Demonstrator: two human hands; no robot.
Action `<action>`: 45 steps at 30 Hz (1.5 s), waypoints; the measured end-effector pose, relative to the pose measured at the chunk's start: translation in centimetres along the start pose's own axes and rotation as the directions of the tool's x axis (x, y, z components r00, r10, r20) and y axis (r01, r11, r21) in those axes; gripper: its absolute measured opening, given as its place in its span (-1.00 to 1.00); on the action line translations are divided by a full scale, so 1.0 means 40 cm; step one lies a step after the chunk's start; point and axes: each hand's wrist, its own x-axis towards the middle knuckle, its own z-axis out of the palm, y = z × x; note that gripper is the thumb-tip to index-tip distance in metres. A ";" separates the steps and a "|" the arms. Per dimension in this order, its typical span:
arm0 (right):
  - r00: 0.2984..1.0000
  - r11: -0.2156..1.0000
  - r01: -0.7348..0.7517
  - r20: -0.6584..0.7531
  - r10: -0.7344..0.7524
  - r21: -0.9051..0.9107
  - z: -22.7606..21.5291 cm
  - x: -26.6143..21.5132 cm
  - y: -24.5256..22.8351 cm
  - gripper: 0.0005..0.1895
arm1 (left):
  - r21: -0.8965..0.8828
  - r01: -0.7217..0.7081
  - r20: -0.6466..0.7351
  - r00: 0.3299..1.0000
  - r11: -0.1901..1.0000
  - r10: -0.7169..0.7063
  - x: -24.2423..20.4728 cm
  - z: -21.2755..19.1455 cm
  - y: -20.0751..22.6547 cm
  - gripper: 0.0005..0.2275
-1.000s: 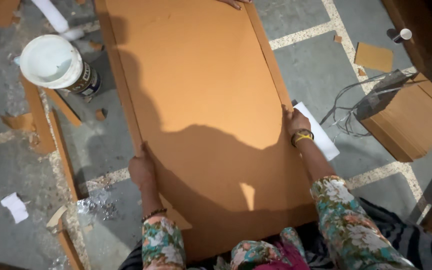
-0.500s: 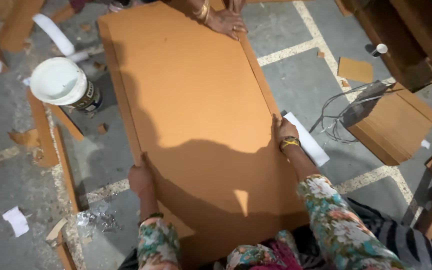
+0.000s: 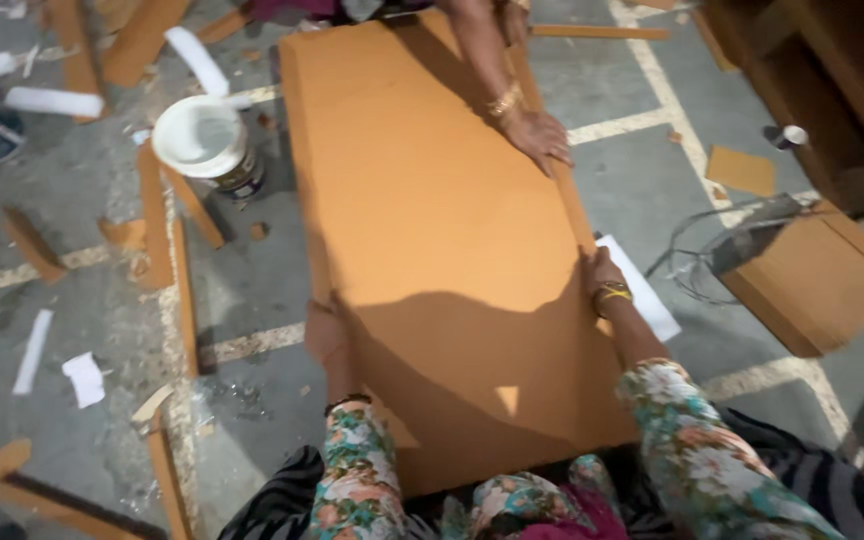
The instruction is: The person wipes a wooden frame with a white cloth, then attaches it to a large flat board. They press the frame onto the board's edge to secure it in place.
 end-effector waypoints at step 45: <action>0.959 0.936 0.218 0.240 -0.153 -0.276 0.019 0.658 -0.243 -0.45 | -0.004 0.073 0.104 0.992 0.997 -0.072 0.215 -0.021 0.157 -0.36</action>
